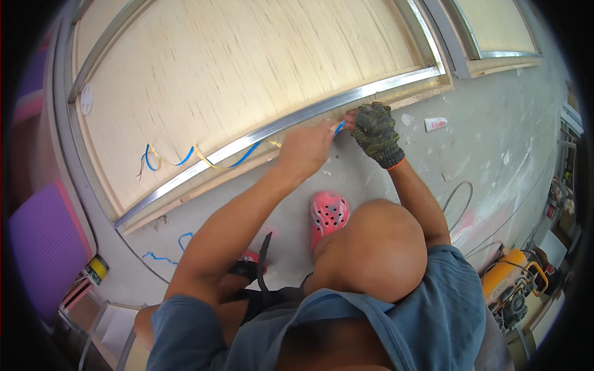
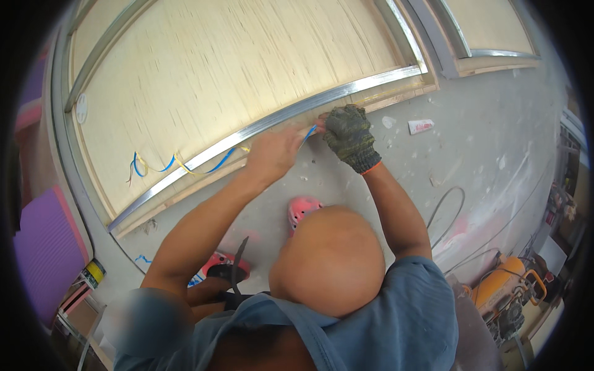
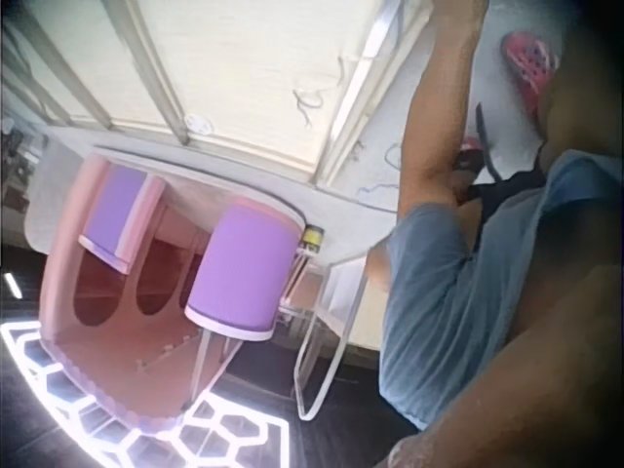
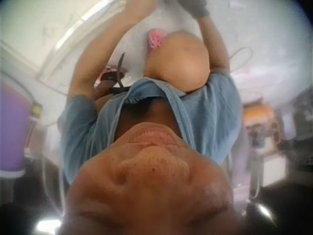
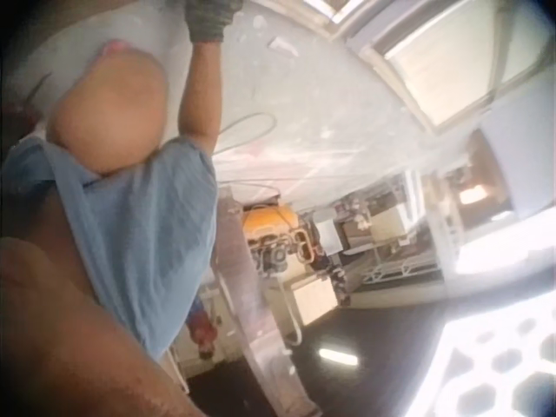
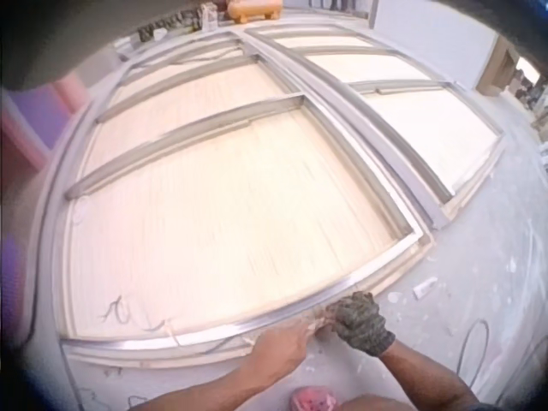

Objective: Measure and adhere an LED strip light into a metal channel on a wooden furniture panel.

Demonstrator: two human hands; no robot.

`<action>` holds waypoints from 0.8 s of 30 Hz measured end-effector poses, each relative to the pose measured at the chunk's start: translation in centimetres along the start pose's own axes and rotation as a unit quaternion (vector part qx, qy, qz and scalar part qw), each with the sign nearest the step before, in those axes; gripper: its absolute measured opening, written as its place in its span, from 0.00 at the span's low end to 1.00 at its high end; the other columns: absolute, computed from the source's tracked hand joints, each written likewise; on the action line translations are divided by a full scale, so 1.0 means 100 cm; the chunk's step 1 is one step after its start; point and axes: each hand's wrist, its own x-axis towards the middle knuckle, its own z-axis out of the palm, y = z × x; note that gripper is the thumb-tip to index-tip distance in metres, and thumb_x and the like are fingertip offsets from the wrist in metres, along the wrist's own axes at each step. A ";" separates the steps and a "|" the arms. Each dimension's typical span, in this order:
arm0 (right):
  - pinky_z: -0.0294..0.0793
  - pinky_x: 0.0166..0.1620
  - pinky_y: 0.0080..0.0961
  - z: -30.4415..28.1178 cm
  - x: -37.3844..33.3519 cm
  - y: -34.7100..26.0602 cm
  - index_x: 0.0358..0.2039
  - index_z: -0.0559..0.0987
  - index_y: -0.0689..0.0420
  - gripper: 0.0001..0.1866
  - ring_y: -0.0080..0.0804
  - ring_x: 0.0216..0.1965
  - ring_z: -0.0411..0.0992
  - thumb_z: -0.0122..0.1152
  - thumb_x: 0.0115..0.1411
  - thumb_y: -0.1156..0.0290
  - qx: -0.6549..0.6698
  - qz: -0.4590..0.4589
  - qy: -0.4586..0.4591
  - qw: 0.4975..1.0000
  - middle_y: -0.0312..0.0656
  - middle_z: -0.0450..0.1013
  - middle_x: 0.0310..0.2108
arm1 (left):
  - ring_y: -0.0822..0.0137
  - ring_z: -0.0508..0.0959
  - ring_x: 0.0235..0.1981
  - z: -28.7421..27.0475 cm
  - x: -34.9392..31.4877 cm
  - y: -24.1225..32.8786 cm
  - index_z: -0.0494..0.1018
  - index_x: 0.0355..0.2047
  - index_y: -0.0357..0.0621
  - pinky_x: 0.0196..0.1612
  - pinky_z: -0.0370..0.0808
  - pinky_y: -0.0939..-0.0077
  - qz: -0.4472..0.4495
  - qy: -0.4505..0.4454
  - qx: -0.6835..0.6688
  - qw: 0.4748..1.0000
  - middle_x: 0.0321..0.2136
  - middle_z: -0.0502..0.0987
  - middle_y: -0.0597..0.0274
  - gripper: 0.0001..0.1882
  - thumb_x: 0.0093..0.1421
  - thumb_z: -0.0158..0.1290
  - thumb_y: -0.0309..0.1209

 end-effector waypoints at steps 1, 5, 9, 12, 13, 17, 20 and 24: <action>0.70 0.48 0.44 0.001 0.001 0.002 0.38 0.86 0.48 0.09 0.39 0.40 0.76 0.70 0.58 0.61 -0.003 -0.003 0.000 1.000 0.34 0.82 0.37 | 0.42 0.82 0.31 0.006 0.002 0.004 0.80 0.46 0.48 0.36 0.78 0.49 0.000 0.004 0.007 1.000 0.28 0.83 0.47 0.13 0.66 0.57 0.38; 0.70 0.46 0.43 0.000 0.007 -0.008 0.38 0.86 0.49 0.10 0.40 0.38 0.76 0.70 0.58 0.60 0.023 -0.018 0.027 0.999 0.35 0.82 0.36 | 0.44 0.83 0.31 0.019 0.011 0.007 0.81 0.49 0.52 0.37 0.78 0.50 -0.034 0.002 0.040 0.999 0.28 0.83 0.50 0.15 0.64 0.59 0.40; 0.70 0.45 0.43 -0.001 0.005 -0.003 0.37 0.86 0.50 0.10 0.41 0.38 0.76 0.69 0.59 0.60 0.018 -0.013 0.026 0.999 0.37 0.82 0.35 | 0.47 0.83 0.31 0.028 0.016 0.005 0.84 0.47 0.57 0.36 0.78 0.55 -0.039 0.044 -0.030 0.998 0.28 0.84 0.54 0.13 0.63 0.60 0.39; 0.70 0.46 0.43 -0.004 0.003 -0.003 0.38 0.85 0.50 0.09 0.41 0.38 0.76 0.68 0.60 0.62 0.016 0.007 -0.008 1.000 0.37 0.82 0.35 | 0.49 0.83 0.30 0.033 0.019 0.004 0.86 0.42 0.57 0.35 0.78 0.57 -0.027 0.057 -0.061 0.996 0.28 0.84 0.56 0.10 0.62 0.61 0.38; 0.70 0.46 0.43 -0.004 0.004 -0.004 0.38 0.85 0.50 0.09 0.41 0.38 0.76 0.68 0.60 0.62 0.016 0.007 -0.007 1.000 0.37 0.82 0.35 | 0.50 0.82 0.30 0.034 0.020 0.003 0.86 0.39 0.56 0.35 0.77 0.58 -0.015 0.071 -0.071 0.995 0.28 0.84 0.56 0.08 0.62 0.60 0.37; 0.70 0.46 0.43 -0.005 0.005 -0.003 0.38 0.85 0.48 0.07 0.42 0.39 0.77 0.67 0.61 0.64 0.019 -0.018 0.007 1.000 0.36 0.81 0.35 | 0.50 0.82 0.32 0.034 0.024 -0.005 0.85 0.37 0.53 0.35 0.77 0.57 0.060 0.102 -0.076 0.990 0.29 0.83 0.56 0.07 0.62 0.61 0.37; 0.71 0.47 0.43 -0.002 0.009 -0.006 0.38 0.85 0.48 0.06 0.42 0.39 0.77 0.67 0.61 0.64 0.031 -0.015 0.011 0.999 0.36 0.81 0.36 | 0.51 0.80 0.30 0.030 0.022 -0.012 0.83 0.34 0.49 0.34 0.76 0.60 0.096 0.128 -0.088 0.983 0.29 0.82 0.56 0.05 0.62 0.61 0.34; 0.70 0.47 0.44 -0.001 0.002 -0.004 0.36 0.85 0.48 0.05 0.41 0.39 0.77 0.68 0.60 0.65 0.020 0.001 0.009 1.000 0.36 0.81 0.35 | 0.61 0.78 0.27 -0.013 -0.007 -0.014 0.79 0.32 0.45 0.33 0.75 0.66 0.047 0.056 -0.183 0.980 0.25 0.78 0.59 0.04 0.63 0.60 0.31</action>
